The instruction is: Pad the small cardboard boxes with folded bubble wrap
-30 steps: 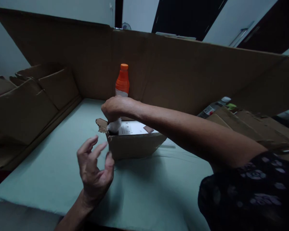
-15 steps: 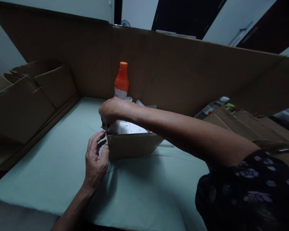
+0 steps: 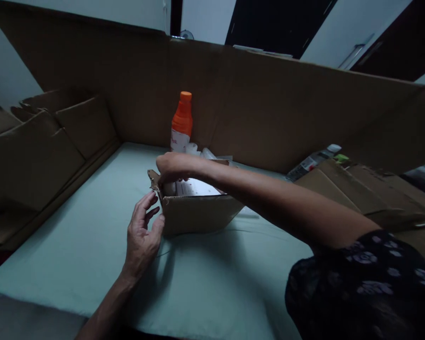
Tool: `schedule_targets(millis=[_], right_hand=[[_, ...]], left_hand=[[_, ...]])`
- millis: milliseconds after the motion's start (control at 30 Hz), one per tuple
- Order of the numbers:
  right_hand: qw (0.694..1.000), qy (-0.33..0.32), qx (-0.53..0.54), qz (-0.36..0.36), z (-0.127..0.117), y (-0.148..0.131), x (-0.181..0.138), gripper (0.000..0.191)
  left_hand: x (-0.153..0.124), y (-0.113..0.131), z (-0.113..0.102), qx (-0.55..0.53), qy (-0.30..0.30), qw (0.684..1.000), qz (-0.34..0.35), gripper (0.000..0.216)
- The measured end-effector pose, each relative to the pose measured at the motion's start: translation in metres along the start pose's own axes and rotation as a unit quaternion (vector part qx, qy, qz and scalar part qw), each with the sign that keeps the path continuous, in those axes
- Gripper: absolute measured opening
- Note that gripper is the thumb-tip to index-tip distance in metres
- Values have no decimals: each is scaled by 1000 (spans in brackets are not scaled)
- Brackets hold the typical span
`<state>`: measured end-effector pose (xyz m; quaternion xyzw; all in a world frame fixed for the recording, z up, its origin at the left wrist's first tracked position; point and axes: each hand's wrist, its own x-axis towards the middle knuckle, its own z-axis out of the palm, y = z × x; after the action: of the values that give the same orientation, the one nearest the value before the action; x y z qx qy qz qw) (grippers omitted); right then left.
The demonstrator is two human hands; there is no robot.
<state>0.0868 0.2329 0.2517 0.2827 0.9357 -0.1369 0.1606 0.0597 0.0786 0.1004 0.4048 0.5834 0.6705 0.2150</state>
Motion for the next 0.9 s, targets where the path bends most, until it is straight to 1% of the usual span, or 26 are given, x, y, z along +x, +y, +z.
schedule_targets(millis=[33,67,100,167,233,400,567,633,667,700,733,767,800,867,900], right_hand=[[1000,-22,3,8,0,3,-3,18],[999,-31,-1,8,1,6,-4,20],[1000,-25,-10,1,3,9,-4,19],[999,22,-41,-25,9,14,-2,17],[995,73,-63,-41,15,18,2,19],[991,114,-46,-47,20,27,0,22],[991,121,-10,-54,15,29,-6,20],[990,129,-6,-57,10,33,-14,18],[987,147,-1,-62,8,37,-22,17],[981,180,9,-70,7,43,-34,16],[970,227,27,-81,8,51,-49,16],[952,287,50,-91,12,62,-67,16],[926,356,79,-100,19,73,-88,17],[857,487,136,-100,46,101,-132,17],[815,553,156,-71,66,114,-152,15]], left_hand=[[1,-1,0,-19,-11,1000,-15,54],[2,-2,1,-36,-19,999,-25,60],[3,-3,2,-50,-22,998,-29,65],[4,-5,6,-69,-17,997,-27,74],[4,-6,9,-77,-8,997,-27,79],[3,-11,12,-67,-16,997,-44,79],[7,-13,14,-25,-36,998,-41,65],[8,-13,15,-21,-36,998,-43,64],[8,-13,15,-22,-35,998,-45,64],[8,-13,15,-22,-33,998,-48,65],[8,-13,15,-20,-30,998,-51,65],[7,-14,14,-17,-27,998,-54,66],[7,-15,13,-13,-23,998,-58,67],[7,-19,9,-8,-23,997,-70,70],[7,-22,7,-8,-27,997,-77,73]])
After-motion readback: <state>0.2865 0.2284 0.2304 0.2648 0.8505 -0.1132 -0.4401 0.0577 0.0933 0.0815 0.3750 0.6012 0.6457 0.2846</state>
